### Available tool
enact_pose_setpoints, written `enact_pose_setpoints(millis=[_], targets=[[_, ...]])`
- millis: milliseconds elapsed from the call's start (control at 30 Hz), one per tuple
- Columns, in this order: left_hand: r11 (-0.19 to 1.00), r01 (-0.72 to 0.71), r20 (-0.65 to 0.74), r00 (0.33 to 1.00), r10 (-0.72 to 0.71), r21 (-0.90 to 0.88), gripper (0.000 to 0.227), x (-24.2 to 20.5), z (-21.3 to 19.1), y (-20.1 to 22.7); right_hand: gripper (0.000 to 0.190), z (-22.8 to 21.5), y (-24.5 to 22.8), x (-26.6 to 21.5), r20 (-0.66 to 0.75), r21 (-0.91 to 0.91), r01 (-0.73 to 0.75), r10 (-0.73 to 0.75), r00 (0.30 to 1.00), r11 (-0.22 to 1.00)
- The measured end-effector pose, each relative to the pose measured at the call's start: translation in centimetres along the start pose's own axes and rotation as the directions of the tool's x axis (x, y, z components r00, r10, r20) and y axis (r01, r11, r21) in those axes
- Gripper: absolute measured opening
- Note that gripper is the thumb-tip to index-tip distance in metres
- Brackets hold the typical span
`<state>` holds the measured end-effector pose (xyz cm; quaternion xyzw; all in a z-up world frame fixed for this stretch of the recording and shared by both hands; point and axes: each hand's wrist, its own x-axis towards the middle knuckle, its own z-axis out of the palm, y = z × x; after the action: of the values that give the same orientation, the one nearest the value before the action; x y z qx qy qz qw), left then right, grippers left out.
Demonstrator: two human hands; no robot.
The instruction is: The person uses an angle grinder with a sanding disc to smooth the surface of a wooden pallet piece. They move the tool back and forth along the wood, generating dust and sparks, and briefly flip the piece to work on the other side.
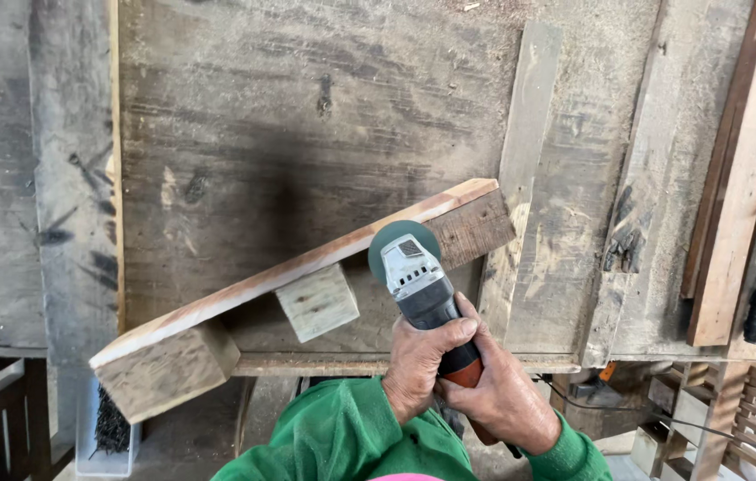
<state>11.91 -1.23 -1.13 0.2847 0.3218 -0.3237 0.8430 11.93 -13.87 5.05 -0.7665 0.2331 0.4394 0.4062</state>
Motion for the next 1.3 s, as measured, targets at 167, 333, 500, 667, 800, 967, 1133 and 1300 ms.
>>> enact_pose_setpoints(millis=[167, 333, 500, 667, 800, 967, 1133, 1300], targets=[[1.0, 0.014, -0.002, 1.0, -0.014, -0.014, 0.03, 1.0, 1.6, -0.6, 0.115, -1.5, 1.2, 0.1, -0.037, 0.035, 0.086, -0.085, 0.996, 0.996], [1.0, 0.011, 0.016, 1.0, -0.011, -0.001, 0.031, 2.3, 3.2, -1.1, 0.117, -3.5, 1.9, 0.8, 0.011, 0.094, 0.064, -0.065, 0.998, 0.993], [1.0, 0.015, 0.016, 1.0, -0.015, 0.0, 0.03, 3.6, 4.5, -2.4, 0.115, -5.6, 2.7, 1.3, 0.014, 0.073, 0.047, -0.048, 0.999, 0.996], [1.0, 0.007, -0.009, 1.0, -0.007, -0.027, 0.031, 4.6, 5.9, -3.4, 0.116, -7.6, 3.1, 1.9, 0.019, 0.05, 0.09, -0.091, 0.996, 0.995], [0.999, 0.005, -0.02, 1.0, -0.006, -0.037, 0.031, 5.3, 6.9, -4.0, 0.116, -9.2, 3.4, 2.2, 0.028, 0.014, 0.102, -0.102, 0.994, 0.995], [0.998, -0.021, 0.006, 1.0, 0.022, -0.055, 0.032, 6.4, 8.4, -4.8, 0.117, -11.1, 4.3, 2.7, 0.008, -0.061, 0.023, -0.022, 1.0, 0.998], [0.998, -0.029, -0.008, 1.0, 0.029, -0.056, 0.039, 7.4, 9.8, -5.4, 0.117, -12.3, 5.6, 2.9, -0.016, 0.033, 0.052, -0.051, 0.999, 0.998], [0.999, -0.046, -0.032, 0.998, 0.047, 0.018, 0.043, 8.8, 11.1, -5.9, 0.116, -12.8, 7.0, 3.7, -0.039, 0.145, 0.064, -0.059, 0.998, 0.987]])
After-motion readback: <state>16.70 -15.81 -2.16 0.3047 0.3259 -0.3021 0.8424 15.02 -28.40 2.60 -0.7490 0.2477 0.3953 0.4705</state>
